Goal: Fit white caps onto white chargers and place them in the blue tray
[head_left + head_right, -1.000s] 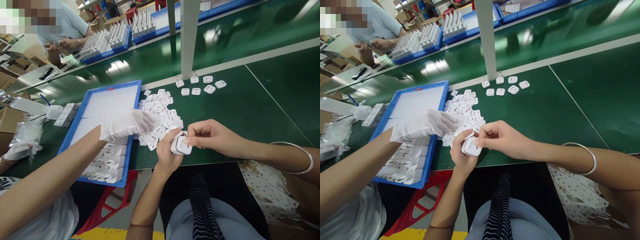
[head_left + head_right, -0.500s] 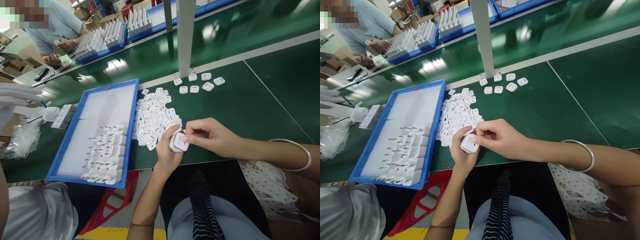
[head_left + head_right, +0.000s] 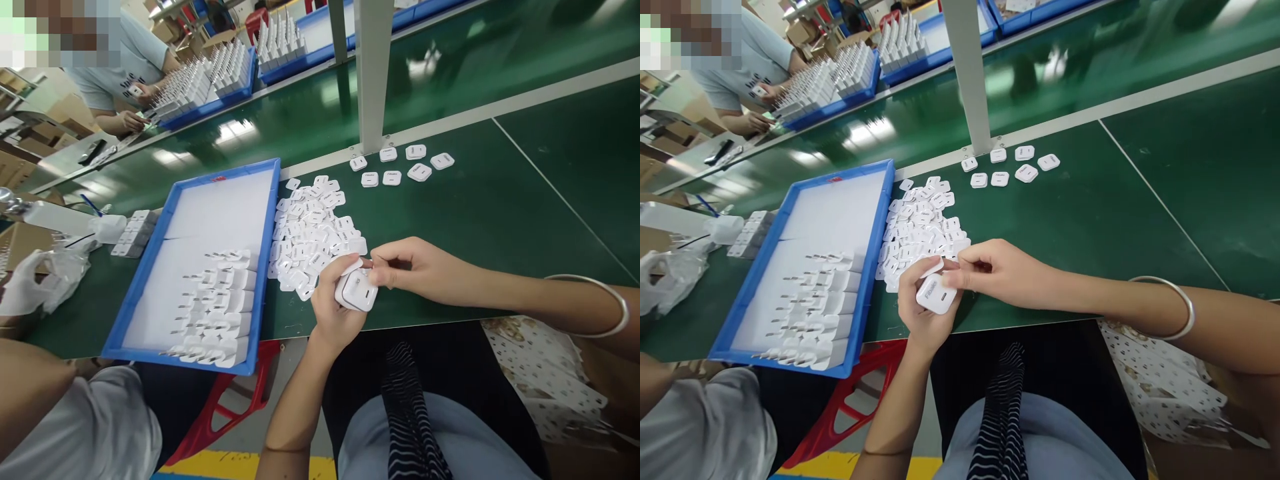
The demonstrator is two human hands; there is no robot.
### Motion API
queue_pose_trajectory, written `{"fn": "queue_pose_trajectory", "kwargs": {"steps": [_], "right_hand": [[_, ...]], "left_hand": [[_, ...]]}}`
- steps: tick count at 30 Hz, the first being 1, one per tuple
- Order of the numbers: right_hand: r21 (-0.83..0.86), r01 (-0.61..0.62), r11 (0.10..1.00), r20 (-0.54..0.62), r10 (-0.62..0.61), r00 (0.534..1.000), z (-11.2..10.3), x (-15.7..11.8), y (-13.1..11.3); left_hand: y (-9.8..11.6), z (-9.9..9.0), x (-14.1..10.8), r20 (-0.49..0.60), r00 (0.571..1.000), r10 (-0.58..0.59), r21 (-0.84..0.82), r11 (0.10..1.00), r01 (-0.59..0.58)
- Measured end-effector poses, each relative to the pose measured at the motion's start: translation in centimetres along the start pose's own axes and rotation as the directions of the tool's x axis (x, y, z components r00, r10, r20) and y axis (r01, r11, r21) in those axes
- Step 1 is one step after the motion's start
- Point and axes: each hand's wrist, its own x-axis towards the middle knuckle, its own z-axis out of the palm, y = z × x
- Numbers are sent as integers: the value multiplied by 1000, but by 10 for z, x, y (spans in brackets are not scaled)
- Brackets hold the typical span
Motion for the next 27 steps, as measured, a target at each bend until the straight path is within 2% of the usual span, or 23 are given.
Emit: {"fn": "queue_pose_trajectory", "kwargs": {"steps": [5, 9, 12, 15, 18, 19, 20, 22, 24, 25, 27], "right_hand": [[116, -46, 992, 79, 37, 996, -4, 3, 0], [107, -96, 990, 103, 85, 991, -3, 3, 1], [86, -83, 993, 92, 75, 993, -1, 2, 1], [3, -18, 1000, 29, 18, 999, 2, 1, 2], [-239, 130, 962, -57, -148, 987, 7, -2, 6], [-367, 205, 907, -70, -247, 966, 9, -3, 8], [-508, 280, 814, -67, -362, 930, 11, -4, 10], [-756, 363, 544, -11, -565, 825, 14, -5, 15], [-894, 330, 302, 50, -665, 745, 16, -6, 19], [-931, 290, 221, 64, -683, 727, 17, -6, 21], [-972, 204, 119, 67, -690, 721, 17, -6, 25]], "left_hand": [[2, -1, -1, -37, 999, 19, 56, 998, -17], [-2, -4, -4, 2, 998, 63, 108, 992, -63], [-3, -6, -6, 20, 996, 86, 115, 990, -87], [-3, -6, -5, 24, 996, 84, 126, 988, -86], [-3, -5, -5, 39, 999, 36, 117, 992, -41], [-2, -4, -6, 48, 999, 22, 121, 992, -28], [-2, -4, -6, 55, 998, 17, 131, 991, -24], [-3, -3, -7, 72, 997, 17, 174, 984, -29], [-4, -2, -9, 99, 995, 7, 244, 969, -31], [-5, -2, -10, 123, 992, -9, 289, 957, -28], [-7, -1, -11, 191, 981, -42, 397, 917, -38]]}}
